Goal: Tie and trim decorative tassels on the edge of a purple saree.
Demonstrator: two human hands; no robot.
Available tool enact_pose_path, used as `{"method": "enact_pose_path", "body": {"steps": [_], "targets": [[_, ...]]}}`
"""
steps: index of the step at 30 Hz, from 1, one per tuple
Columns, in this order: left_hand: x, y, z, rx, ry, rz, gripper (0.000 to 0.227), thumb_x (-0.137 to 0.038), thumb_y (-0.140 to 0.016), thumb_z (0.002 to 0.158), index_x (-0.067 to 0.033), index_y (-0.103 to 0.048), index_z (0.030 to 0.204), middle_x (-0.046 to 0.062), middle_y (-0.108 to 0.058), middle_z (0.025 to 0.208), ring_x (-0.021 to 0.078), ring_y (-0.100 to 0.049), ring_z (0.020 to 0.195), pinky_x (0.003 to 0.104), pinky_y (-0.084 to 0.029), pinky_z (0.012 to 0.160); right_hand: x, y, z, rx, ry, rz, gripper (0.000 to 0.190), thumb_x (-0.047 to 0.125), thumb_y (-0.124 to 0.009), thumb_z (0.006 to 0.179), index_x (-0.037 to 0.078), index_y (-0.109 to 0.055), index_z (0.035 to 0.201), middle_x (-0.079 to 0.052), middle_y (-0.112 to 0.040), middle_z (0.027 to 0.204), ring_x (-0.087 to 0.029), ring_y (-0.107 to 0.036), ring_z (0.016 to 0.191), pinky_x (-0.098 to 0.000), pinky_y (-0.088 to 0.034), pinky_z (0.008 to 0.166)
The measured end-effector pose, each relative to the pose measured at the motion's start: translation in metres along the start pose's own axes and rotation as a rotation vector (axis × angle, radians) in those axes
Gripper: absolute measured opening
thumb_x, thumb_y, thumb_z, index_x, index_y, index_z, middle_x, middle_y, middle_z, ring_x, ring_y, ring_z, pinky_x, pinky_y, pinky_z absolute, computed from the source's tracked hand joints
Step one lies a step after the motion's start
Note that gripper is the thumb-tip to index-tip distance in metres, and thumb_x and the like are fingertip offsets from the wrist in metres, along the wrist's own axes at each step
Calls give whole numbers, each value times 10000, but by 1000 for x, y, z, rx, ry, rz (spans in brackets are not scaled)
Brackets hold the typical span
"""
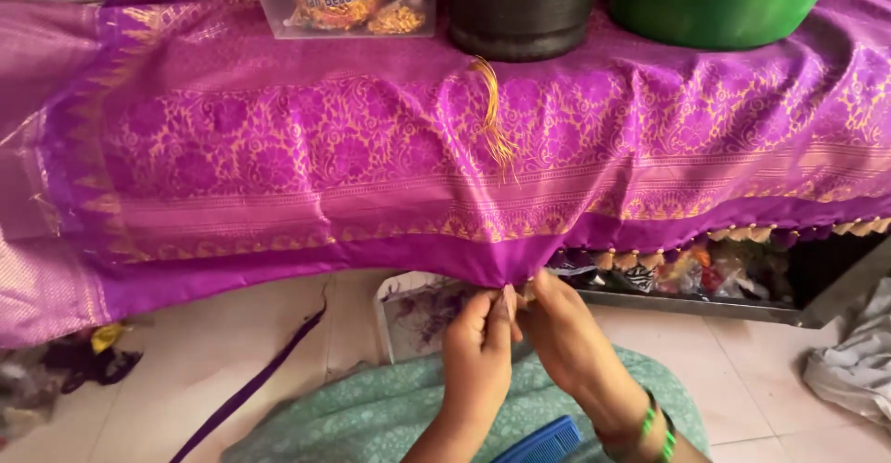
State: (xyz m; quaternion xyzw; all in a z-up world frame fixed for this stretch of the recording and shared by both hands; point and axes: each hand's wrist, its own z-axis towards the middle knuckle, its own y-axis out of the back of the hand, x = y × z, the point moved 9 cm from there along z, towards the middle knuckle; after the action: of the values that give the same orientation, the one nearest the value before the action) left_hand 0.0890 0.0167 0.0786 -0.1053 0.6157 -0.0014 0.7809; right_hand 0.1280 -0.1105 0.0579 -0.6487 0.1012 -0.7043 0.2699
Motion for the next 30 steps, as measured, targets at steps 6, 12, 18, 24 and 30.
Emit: {"method": "enact_pose_path", "body": {"steps": [6, 12, 18, 24, 30], "targets": [[-39, 31, -12, -90, -393, 400, 207, -195, -635, 1008, -44, -770, 1049, 35, -705, 852, 130, -653, 823, 323, -518, 747, -9, -21, 12, 35, -28, -34, 336, 238, -656, 1036, -11, -700, 815, -88, -722, 793, -179, -654, 774, -345, -504, 786], [-32, 4, 35, 163, 97, -251, 239, -139, -730, 862, -57, -681, 1081, 33, -731, 969, 120, -688, 852, 305, -548, 714, -57, 41, -16, -197, 21, 39, 157, 91, -673, 1080, 40, -615, 943, 33, -475, 821, -126, -412, 730, -322, -296, 651], [-30, 0, 39, 339, 56, -246, 122, -109, -698, 932, 1, -737, 964, 10, -759, 834, 107, -711, 762, 264, -555, 702, -7, 48, -49, -161, 202, -533, 138, 121, -576, 1013, 92, -620, 1141, -23, -678, 1178, -142, -588, 1153, -304, -444, 1022], [-29, -7, 38, 327, 244, -167, 118, -71, -676, 922, 22, -749, 917, 21, -608, 631, 82, -439, 483, 282, -282, 442, -166, 33, -155, 750, 459, -1759, 206, 163, -681, 763, 106, -673, 961, -134, -679, 1058, -362, -624, 994, -496, -485, 839], [-19, -3, 44, 426, 198, -252, 283, -121, -636, 971, 64, -676, 761, 106, -671, 586, 191, -617, 452, 331, -595, 574, -118, -11, -143, 962, 147, -1655, 300, 123, -640, 857, 115, -659, 1156, -106, -663, 1039, -302, -626, 1018, -463, -490, 855]]}}
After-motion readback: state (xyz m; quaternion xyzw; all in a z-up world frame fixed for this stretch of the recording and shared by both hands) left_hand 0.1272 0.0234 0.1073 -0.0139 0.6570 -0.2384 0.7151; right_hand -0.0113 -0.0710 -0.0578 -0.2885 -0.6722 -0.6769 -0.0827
